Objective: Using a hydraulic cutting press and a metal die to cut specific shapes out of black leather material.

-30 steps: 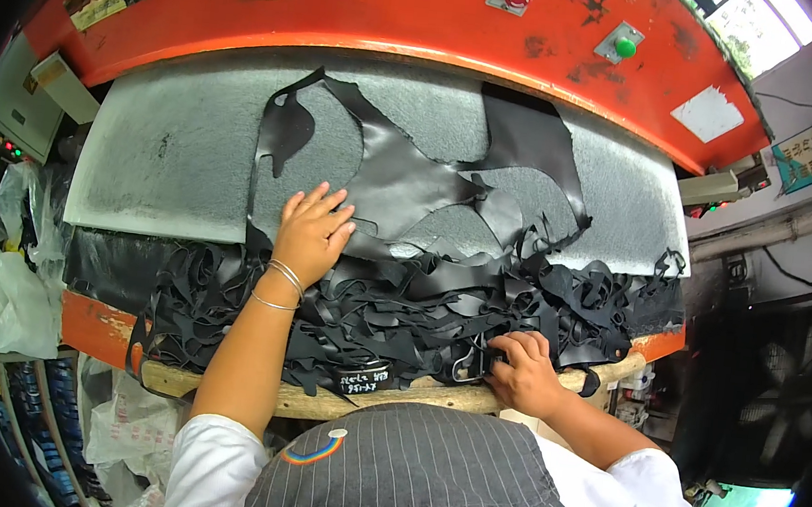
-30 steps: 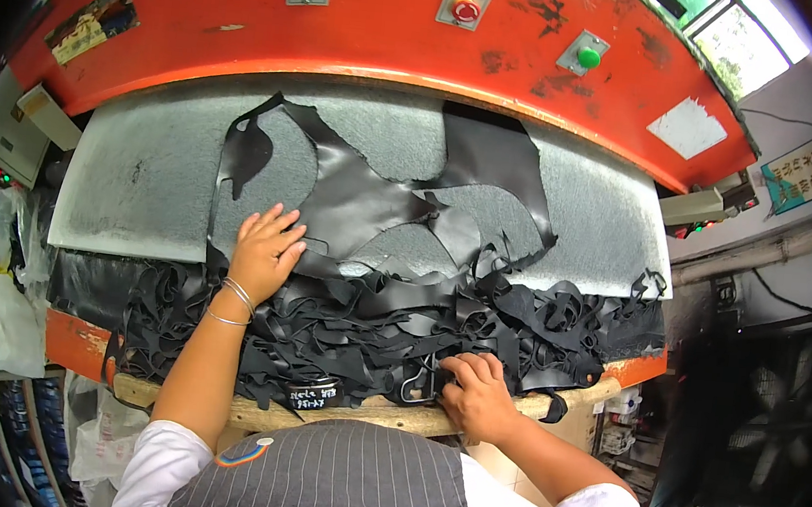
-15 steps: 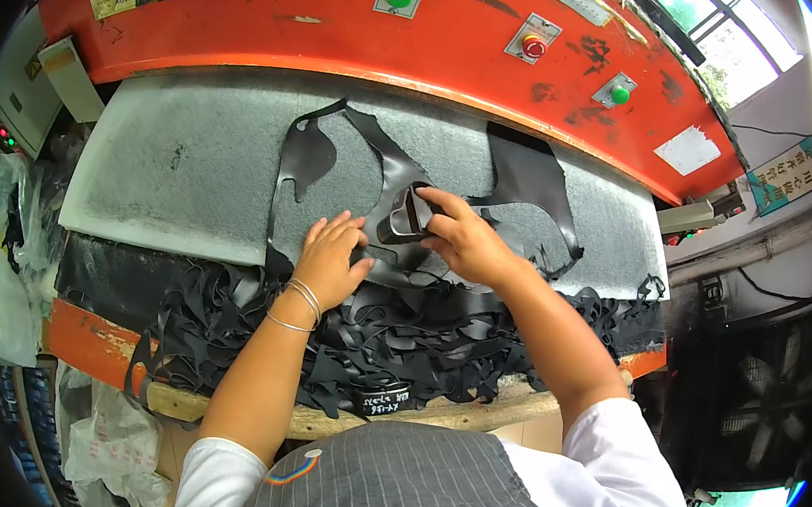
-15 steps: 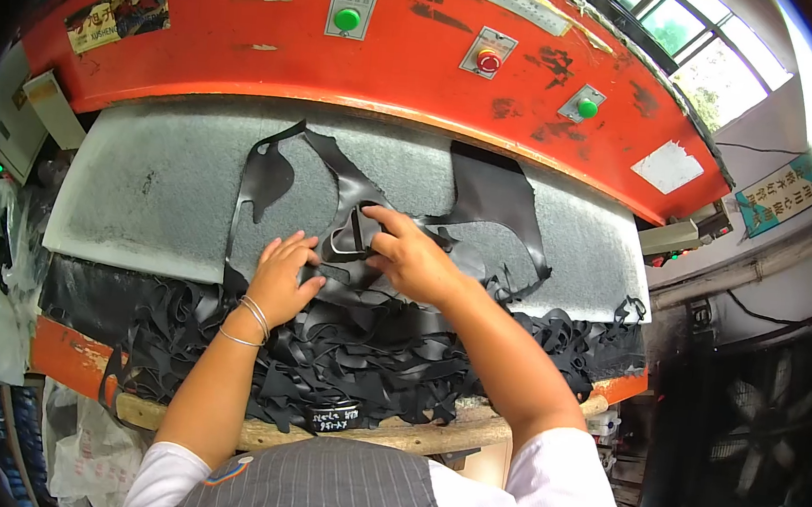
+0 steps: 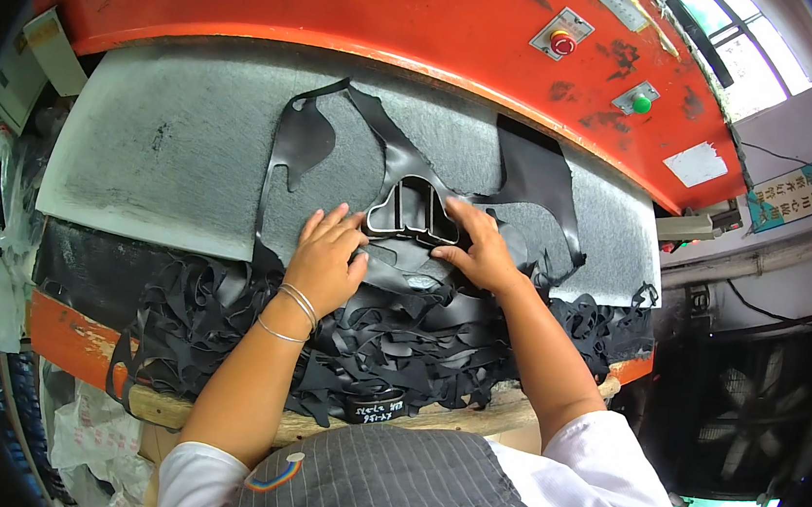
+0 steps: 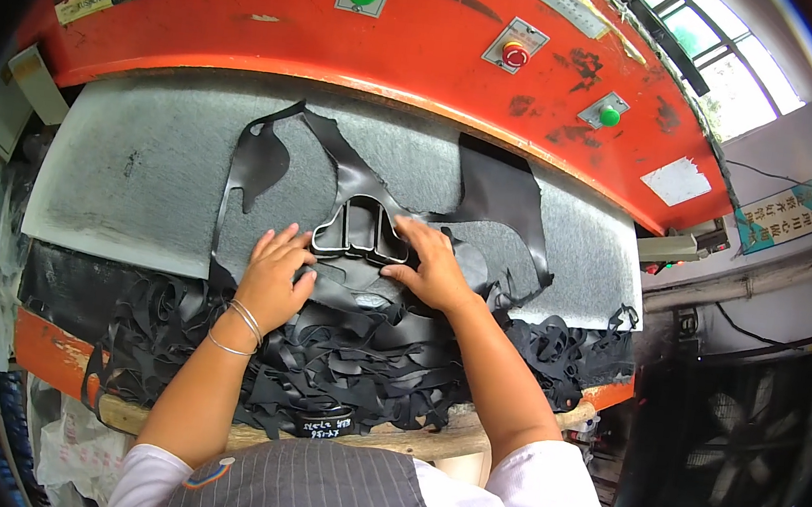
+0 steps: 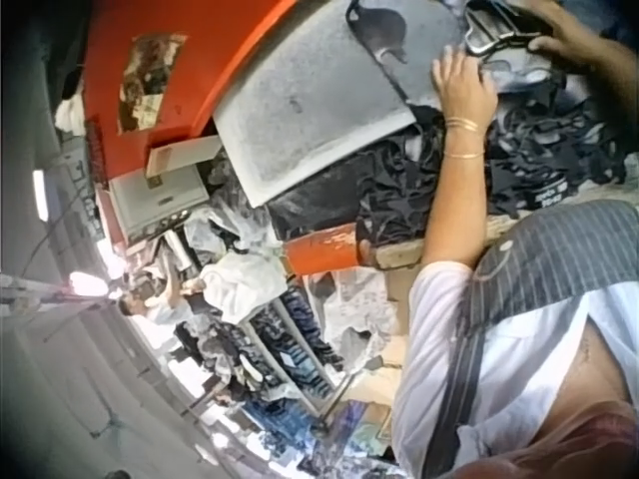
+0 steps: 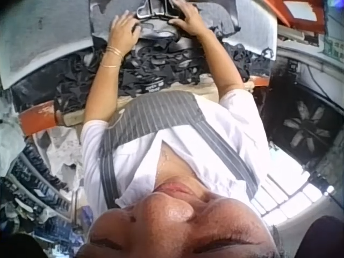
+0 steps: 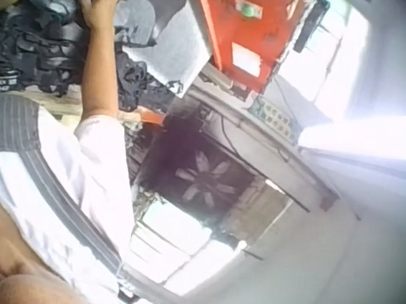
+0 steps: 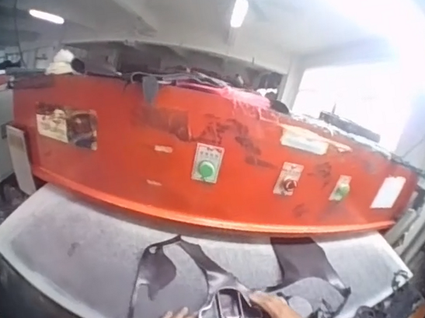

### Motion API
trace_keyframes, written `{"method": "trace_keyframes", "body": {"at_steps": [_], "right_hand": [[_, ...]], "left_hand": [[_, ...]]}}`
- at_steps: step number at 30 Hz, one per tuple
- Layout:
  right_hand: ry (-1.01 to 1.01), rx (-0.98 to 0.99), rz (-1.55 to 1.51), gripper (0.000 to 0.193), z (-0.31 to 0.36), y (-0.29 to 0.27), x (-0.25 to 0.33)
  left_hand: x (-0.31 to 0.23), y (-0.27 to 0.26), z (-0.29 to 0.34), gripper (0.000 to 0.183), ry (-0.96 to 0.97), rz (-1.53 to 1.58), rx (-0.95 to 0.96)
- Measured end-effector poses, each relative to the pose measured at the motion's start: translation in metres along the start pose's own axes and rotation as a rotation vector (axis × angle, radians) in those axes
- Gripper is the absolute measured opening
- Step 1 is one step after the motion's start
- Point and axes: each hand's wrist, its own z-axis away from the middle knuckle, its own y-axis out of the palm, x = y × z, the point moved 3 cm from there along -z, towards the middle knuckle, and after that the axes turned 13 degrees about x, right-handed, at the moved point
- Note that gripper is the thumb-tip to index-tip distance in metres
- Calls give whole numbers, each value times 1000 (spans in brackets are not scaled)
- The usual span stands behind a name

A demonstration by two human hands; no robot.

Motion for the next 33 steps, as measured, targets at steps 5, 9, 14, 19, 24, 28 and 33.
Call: {"method": "trace_keyframes", "body": {"at_steps": [5,9,14,19,24,28,33], "right_hand": [[-52,-43,83,72,5,10,-6],[-64,-59,86,71,1,7,-6],[-59,-71,60,68,4,9,-2],[-45,-103,30,65,-4,11,8],[-54,-134,48,70,-10,5,11],[-31,-694,-266,59,22,-54,11],[-38,-1588,-259,52,60,-193,-10]], "left_hand": [[-1,-8,5,15,-23,30,-40],[-3,-18,5,14,-16,45,-80],[-4,-27,9,12,-15,68,-27],[0,-40,9,13,-18,39,-23],[5,-45,3,15,-43,56,-9],[-7,-76,-2,16,-111,48,-127],[-95,-149,-44,3,283,-122,-560]]}}
